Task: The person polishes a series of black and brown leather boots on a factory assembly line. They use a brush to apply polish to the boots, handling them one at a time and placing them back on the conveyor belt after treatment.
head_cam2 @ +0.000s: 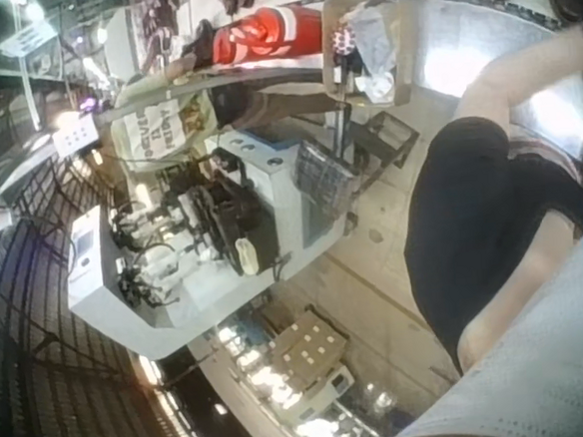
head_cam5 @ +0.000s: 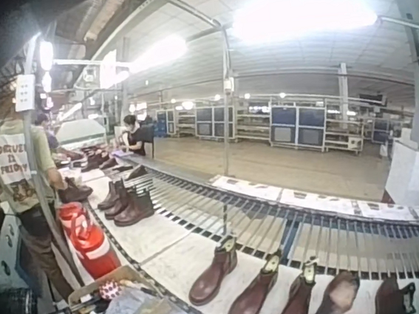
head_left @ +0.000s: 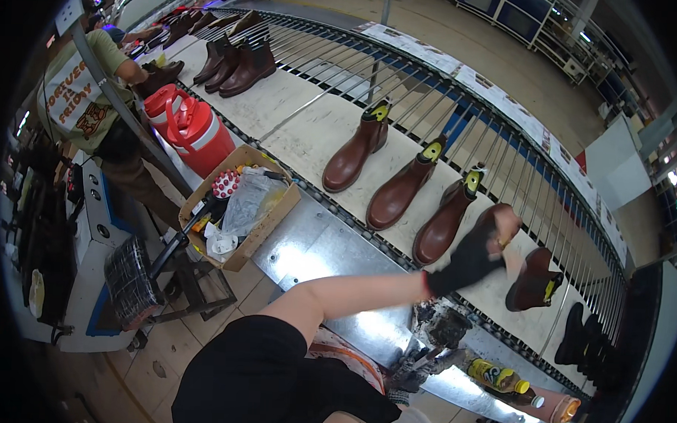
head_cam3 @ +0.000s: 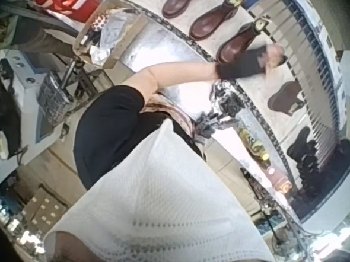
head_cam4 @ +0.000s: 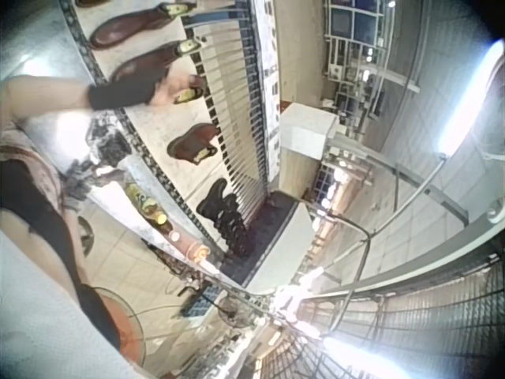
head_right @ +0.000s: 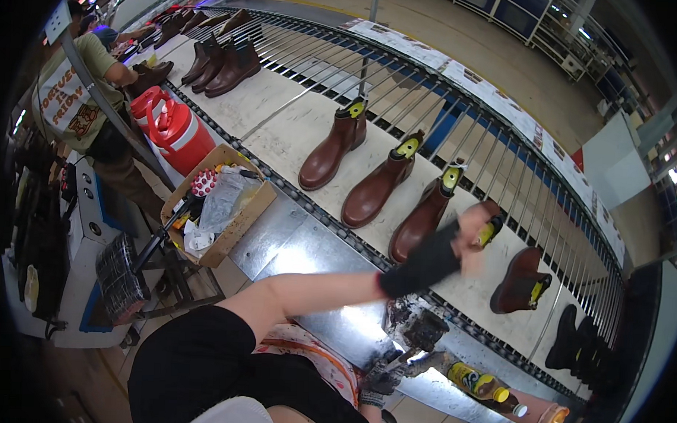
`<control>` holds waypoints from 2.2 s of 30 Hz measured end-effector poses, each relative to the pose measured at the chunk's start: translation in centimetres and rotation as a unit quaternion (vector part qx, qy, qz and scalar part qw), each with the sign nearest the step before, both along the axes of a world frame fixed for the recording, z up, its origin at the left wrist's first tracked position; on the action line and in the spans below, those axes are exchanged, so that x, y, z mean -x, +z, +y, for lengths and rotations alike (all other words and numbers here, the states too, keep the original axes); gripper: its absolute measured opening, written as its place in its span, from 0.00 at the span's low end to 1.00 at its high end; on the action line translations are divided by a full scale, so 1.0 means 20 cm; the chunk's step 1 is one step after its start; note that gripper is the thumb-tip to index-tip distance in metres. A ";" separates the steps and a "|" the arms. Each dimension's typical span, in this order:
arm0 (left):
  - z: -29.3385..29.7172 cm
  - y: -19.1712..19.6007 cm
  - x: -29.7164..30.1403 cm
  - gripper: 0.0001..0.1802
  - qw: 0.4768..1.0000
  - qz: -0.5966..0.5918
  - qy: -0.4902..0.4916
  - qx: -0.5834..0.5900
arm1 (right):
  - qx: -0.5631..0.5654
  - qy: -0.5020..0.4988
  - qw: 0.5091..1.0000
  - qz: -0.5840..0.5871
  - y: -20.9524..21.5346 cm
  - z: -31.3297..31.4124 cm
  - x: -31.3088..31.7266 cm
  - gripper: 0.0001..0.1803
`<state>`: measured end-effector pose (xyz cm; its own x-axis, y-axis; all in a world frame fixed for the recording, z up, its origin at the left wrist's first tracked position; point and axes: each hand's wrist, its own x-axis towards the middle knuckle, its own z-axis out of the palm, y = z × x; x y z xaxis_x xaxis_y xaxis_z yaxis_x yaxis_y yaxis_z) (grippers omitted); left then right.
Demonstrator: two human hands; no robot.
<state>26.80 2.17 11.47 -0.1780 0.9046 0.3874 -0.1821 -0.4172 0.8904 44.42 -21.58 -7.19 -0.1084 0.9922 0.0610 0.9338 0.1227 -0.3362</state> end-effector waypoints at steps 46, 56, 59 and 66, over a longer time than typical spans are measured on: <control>-1.06 -0.52 0.70 0.47 0.943 0.191 0.030 0.272 | -0.160 0.034 0.983 -0.079 0.10 0.06 0.10 0.26; -1.83 -0.99 1.19 0.39 0.771 0.212 0.243 0.550 | 0.069 -0.119 0.939 0.315 -0.13 0.02 -0.03 0.17; -2.08 -1.27 1.10 0.54 0.717 -0.031 0.080 0.692 | 0.188 -0.195 0.825 0.496 0.10 -0.03 0.09 0.16; -1.89 -1.08 1.39 0.16 0.792 0.442 -0.071 0.415 | 0.068 -0.177 0.894 0.405 0.28 -0.08 0.15 0.33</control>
<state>-0.94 -35.70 -10.21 -0.0417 0.8997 -0.4345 0.6734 0.3466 0.6530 41.38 -23.22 -1.57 0.2398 0.9597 -0.1468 0.3496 -0.2264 -0.9091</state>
